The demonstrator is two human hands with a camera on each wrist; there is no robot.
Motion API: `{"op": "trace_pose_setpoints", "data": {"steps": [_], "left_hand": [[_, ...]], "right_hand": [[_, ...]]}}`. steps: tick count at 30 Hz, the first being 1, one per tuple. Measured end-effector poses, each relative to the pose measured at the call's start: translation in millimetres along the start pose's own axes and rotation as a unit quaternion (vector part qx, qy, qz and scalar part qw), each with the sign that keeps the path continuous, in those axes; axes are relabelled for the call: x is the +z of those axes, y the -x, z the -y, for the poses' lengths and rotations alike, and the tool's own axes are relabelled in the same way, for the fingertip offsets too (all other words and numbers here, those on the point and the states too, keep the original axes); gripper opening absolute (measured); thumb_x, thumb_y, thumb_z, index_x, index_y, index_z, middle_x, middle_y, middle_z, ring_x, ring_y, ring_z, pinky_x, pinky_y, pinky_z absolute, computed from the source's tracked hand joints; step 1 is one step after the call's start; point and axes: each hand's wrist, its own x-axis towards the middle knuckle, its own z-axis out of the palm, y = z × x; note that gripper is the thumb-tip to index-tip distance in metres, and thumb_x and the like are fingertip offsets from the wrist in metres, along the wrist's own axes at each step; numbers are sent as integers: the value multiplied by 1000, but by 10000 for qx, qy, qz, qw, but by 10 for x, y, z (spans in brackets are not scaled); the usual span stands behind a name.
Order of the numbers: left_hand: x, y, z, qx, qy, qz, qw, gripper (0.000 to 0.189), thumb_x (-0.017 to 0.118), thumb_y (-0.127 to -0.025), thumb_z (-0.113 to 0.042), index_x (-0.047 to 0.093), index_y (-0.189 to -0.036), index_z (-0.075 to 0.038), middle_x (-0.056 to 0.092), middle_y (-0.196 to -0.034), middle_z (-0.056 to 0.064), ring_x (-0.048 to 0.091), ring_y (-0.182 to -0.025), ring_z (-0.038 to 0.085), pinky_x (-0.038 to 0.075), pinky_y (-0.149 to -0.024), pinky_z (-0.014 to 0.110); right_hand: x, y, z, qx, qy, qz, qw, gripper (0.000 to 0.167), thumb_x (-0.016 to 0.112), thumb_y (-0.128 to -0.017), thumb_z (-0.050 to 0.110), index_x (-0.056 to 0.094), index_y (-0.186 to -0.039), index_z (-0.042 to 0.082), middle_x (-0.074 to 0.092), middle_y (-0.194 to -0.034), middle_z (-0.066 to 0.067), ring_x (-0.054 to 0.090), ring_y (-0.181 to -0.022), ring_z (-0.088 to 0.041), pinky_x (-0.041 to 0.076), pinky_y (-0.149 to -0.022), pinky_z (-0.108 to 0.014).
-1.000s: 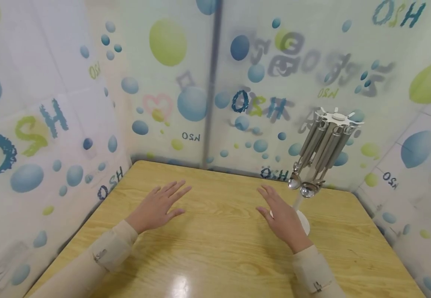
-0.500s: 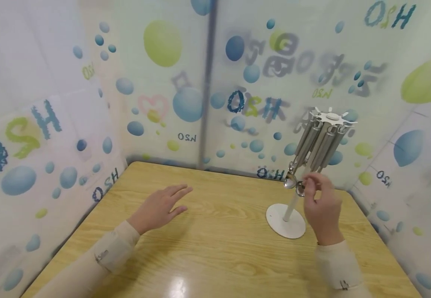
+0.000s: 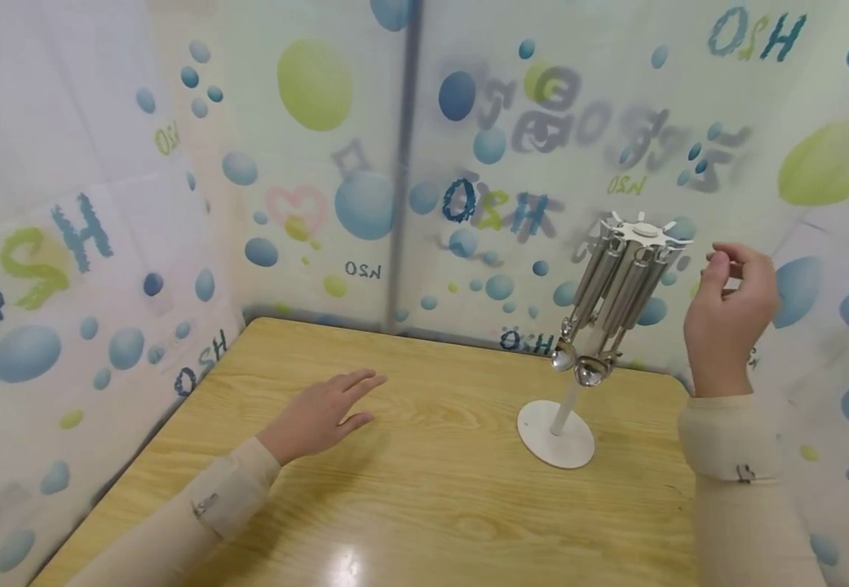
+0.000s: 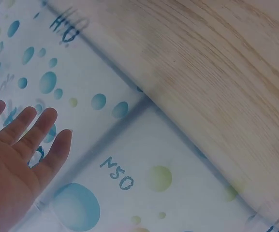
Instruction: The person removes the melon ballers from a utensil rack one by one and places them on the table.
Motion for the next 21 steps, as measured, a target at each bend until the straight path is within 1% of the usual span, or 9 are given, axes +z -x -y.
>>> {"op": "trace_pose_setpoints", "data": {"steps": [1,3,6,10,13,15,16,17,21], "left_hand": [[1,-2,-5,17,-11,-6,10000,58,65,-101,-36,47,-152,-15,56,-143,11,69,-107,29,59,-78,42],[3,-5,-17,35,6,-8,10000,57,66,-101,-35,48,-151,-15,57,-142,11,69,-106,29,59,-77,42],[3,-8,-35,30,35,44,10000,57,65,-101,-35,47,-152,-17,56,-142,11,69,-106,29,59,-77,42],[6,-15,-48,6,121,106,9999,56,64,-102,-35,47,-152,-18,56,-143,11,69,-107,29,59,-79,43],[3,-26,-62,4,163,121,9998,56,65,-101,-34,48,-152,-18,57,-143,10,69,-106,28,59,-80,42],[0,-39,-75,19,212,130,9997,55,65,-101,-34,48,-151,-18,58,-142,9,69,-107,27,59,-81,42],[4,-54,-91,36,238,134,9996,55,65,-101,-34,49,-151,-17,58,-142,8,69,-108,26,59,-81,41],[7,-72,-108,51,255,137,9996,54,65,-101,-34,49,-150,-18,58,-141,7,69,-109,25,59,-82,41],[32,-168,-184,147,329,123,9993,51,62,-103,-36,51,-149,-17,60,-140,5,66,-115,23,58,-85,38]], "right_hand": [[15,-69,3,108,101,245,9996,30,47,-108,24,69,-123,11,50,-97,30,51,-83,14,38,-70,-12],[47,-182,3,132,320,744,9966,35,47,-108,27,68,-128,7,48,-96,31,49,-82,17,36,-72,-13],[76,-285,7,-91,696,1233,9899,41,47,-109,29,68,-127,-2,42,-90,35,42,-77,23,31,-73,-14],[70,-334,-5,-313,932,1446,9846,44,48,-109,29,69,-119,-7,37,-77,43,38,-68,26,30,-71,-9],[54,-353,-12,-271,982,1693,9803,43,47,-109,27,69,-119,-8,33,-72,50,39,-65,25,32,-65,-4],[48,-366,-11,-234,1050,1904,9758,41,46,-109,26,68,-122,-7,33,-72,52,40,-64,25,33,-61,-4],[35,-370,-10,-229,1097,1982,9737,40,46,-109,25,68,-123,-6,33,-73,52,40,-64,25,33,-61,-4],[22,-377,-7,-202,1148,2069,9714,41,45,-109,25,67,-125,-6,38,-76,50,40,-65,25,33,-60,-4],[-17,-388,15,-158,1292,2264,9653,43,45,-109,28,67,-128,-4,49,-84,39,41,-66,23,34,-59,-6]]}}
